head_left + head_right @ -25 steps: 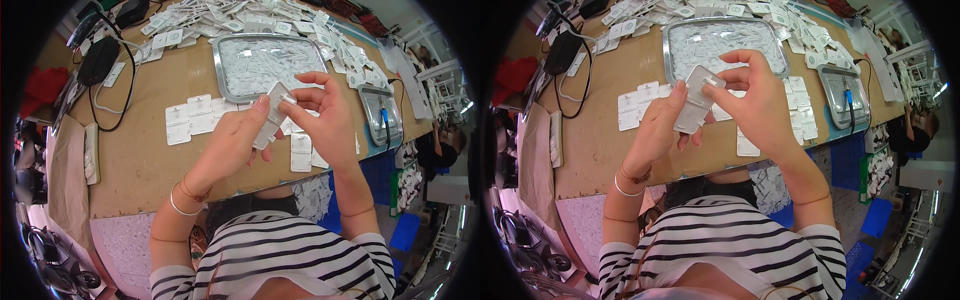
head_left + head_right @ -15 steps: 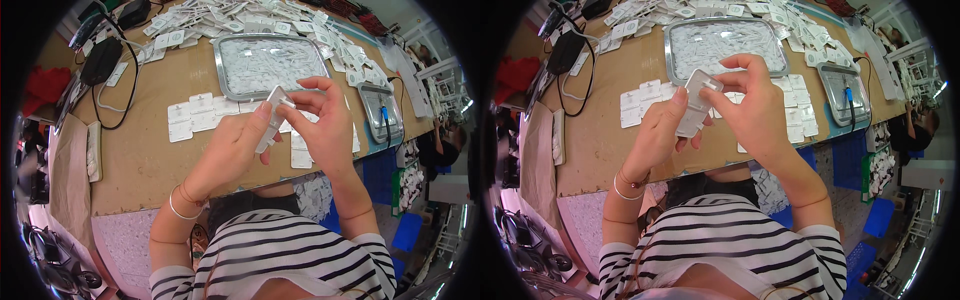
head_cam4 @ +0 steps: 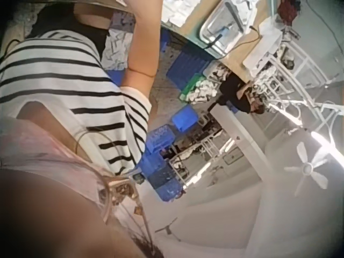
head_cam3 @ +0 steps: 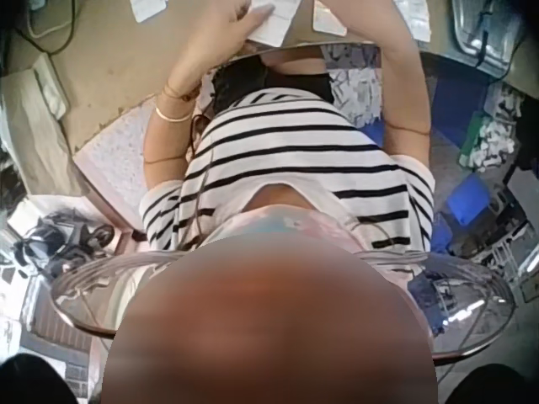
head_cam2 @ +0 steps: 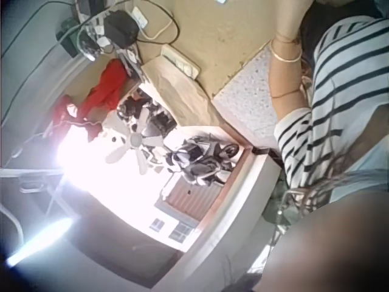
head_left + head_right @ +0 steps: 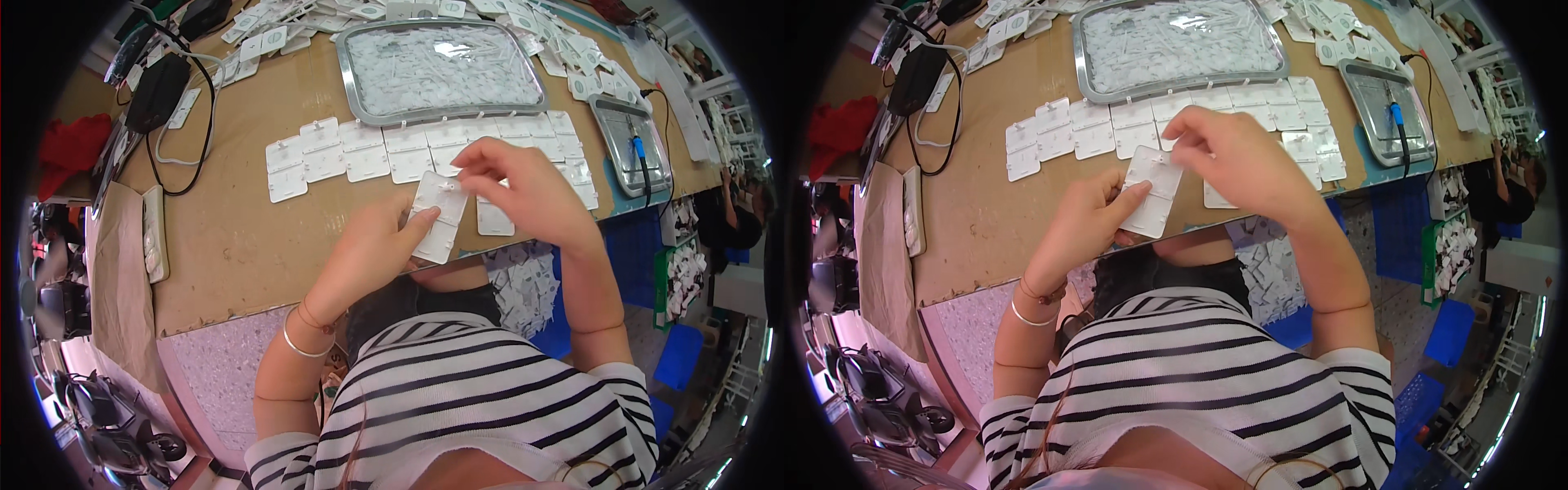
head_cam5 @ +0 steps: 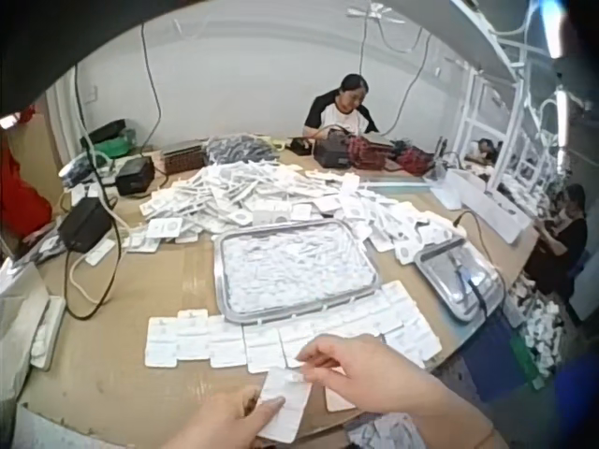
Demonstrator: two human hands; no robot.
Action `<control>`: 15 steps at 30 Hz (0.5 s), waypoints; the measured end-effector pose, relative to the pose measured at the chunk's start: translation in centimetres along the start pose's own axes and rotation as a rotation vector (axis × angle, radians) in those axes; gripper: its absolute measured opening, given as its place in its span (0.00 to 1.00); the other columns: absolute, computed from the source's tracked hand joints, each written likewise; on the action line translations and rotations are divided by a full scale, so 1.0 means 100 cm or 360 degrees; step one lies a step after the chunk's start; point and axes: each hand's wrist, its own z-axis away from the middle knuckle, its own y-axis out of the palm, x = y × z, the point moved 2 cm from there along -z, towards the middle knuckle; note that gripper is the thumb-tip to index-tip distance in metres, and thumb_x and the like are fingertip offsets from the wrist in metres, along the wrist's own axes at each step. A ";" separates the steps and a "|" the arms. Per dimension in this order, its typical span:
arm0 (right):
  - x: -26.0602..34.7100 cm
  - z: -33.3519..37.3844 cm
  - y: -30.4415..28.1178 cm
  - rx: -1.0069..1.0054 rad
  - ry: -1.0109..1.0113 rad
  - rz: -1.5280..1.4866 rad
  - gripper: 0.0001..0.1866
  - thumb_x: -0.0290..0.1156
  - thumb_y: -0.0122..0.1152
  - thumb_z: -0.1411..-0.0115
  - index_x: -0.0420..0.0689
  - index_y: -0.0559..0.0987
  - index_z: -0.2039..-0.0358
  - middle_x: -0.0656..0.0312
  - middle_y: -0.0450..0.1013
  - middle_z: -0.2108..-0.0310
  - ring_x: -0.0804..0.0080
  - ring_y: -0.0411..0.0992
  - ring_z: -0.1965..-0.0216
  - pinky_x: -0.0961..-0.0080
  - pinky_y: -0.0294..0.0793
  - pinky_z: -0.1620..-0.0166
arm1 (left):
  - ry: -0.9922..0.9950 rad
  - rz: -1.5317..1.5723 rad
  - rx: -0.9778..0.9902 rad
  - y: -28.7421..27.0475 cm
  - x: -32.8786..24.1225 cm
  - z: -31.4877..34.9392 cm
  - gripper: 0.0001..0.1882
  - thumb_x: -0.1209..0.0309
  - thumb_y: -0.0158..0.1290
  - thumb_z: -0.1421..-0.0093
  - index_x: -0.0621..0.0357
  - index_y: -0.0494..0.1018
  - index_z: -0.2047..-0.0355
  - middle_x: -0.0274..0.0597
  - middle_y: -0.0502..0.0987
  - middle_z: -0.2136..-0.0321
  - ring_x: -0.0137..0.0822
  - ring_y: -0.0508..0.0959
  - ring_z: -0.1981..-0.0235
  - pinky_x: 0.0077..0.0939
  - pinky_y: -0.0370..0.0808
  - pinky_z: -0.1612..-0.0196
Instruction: Attaching earrings to white display cards for retail packaging.
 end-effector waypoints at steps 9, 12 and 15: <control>-0.009 0.009 -0.022 -0.0329 0.0149 -0.0063 0.13 0.31 0.58 0.43 0.39 0.74 0.59 0.62 0.75 0.69 0.79 0.72 0.67 0.82 0.70 0.63 | 0.0236 -0.1542 -0.0427 0.042 0.002 -0.021 0.26 0.55 0.44 0.40 0.58 0.75 0.87 0.49 0.72 0.90 0.47 0.75 0.86 0.35 0.70 0.83; -0.015 0.010 -0.022 -0.0312 0.0180 -0.0065 0.14 0.32 0.60 0.44 0.39 0.74 0.59 0.62 0.75 0.69 0.79 0.72 0.67 0.82 0.70 0.63 | 0.0336 -0.1653 -0.0278 0.045 0.007 -0.028 0.26 0.52 0.45 0.41 0.57 0.75 0.87 0.48 0.71 0.91 0.46 0.74 0.87 0.35 0.69 0.85; -0.024 0.013 -0.023 -0.0336 0.0171 -0.0094 0.15 0.31 0.61 0.45 0.39 0.74 0.59 0.61 0.75 0.69 0.78 0.72 0.67 0.81 0.70 0.62 | 0.0474 -0.1615 -0.0270 0.031 0.002 -0.019 0.24 0.51 0.49 0.43 0.58 0.75 0.84 0.45 0.71 0.89 0.44 0.74 0.87 0.33 0.69 0.84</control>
